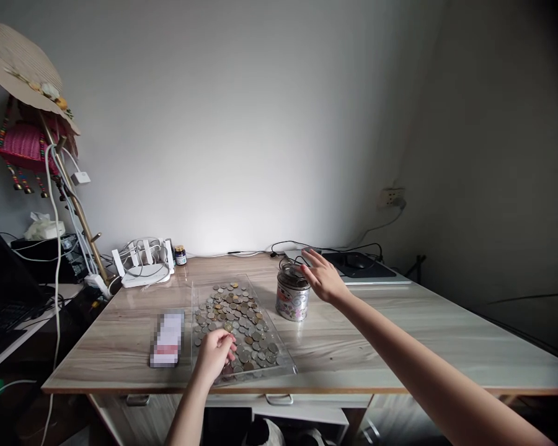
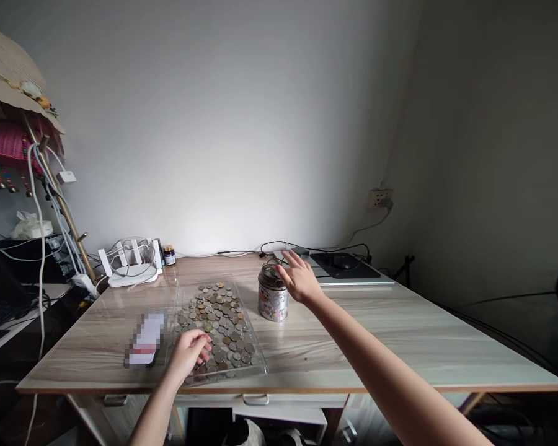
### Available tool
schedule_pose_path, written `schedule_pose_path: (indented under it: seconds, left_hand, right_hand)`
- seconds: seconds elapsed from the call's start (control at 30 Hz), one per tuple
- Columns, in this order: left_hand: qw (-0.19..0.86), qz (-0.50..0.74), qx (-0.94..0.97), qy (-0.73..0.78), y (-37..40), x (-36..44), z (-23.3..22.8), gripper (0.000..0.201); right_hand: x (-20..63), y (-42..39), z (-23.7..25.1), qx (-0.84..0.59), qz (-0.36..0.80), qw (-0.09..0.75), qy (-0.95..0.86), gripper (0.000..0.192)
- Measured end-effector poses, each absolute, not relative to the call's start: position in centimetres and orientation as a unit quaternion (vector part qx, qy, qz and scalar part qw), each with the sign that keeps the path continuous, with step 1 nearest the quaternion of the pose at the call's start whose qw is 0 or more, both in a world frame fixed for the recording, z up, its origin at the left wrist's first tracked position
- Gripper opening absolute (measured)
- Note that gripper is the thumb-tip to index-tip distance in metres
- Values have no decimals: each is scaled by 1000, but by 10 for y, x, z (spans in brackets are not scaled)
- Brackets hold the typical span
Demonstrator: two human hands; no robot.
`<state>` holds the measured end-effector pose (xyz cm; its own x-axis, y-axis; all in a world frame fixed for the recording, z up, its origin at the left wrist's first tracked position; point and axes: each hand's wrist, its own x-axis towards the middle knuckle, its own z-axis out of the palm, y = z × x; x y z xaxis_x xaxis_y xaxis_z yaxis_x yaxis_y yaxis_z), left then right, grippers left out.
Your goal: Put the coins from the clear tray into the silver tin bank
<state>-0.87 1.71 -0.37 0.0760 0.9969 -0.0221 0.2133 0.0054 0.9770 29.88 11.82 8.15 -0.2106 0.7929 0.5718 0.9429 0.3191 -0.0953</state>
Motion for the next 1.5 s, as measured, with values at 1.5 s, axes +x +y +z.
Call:
schedule_pose_path:
  seconds: [1.5]
  left_hand:
    - [364, 85, 688, 622, 19, 4, 33, 27]
  right_hand:
    - [160, 50, 23, -482, 369, -24, -794, 19]
